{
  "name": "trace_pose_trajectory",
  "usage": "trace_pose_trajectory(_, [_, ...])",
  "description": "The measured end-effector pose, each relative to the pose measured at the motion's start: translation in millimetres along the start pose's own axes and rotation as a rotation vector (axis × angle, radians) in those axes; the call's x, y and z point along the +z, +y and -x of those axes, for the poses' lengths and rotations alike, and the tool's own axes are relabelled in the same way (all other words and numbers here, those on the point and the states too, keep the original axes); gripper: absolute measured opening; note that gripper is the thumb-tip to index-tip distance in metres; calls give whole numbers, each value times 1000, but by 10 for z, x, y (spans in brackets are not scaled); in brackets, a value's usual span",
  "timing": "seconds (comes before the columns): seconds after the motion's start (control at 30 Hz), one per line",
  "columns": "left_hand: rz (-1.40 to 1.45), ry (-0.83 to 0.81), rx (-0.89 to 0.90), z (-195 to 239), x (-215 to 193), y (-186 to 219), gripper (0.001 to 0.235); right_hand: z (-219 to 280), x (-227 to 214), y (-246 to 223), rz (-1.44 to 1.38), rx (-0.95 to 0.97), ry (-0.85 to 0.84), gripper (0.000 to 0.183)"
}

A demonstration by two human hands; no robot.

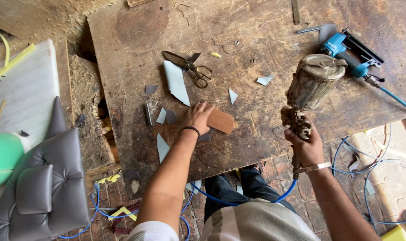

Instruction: The person staples gray fabric onto a small wooden frame using a pneumatic staple gun, then trims excess fabric with shears. Later, the person cuts yellow foam pieces with a knife and a wooden template on a workbench.

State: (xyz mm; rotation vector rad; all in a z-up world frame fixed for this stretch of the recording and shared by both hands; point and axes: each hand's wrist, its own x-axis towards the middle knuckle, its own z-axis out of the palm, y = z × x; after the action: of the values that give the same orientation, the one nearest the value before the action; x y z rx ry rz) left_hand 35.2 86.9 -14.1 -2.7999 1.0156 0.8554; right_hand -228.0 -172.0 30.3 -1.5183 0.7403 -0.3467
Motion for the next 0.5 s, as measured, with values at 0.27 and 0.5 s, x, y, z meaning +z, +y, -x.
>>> trace_pose_trajectory(0.27, [88, -79, -164, 669, 112, 236, 84, -1093, -660, -85, -194, 138, -116, 46])
trace_pose_trajectory(0.5, [807, 355, -480, 2013, 622, -32, 81, -3140, -910, -116, 156, 190, -493, 24])
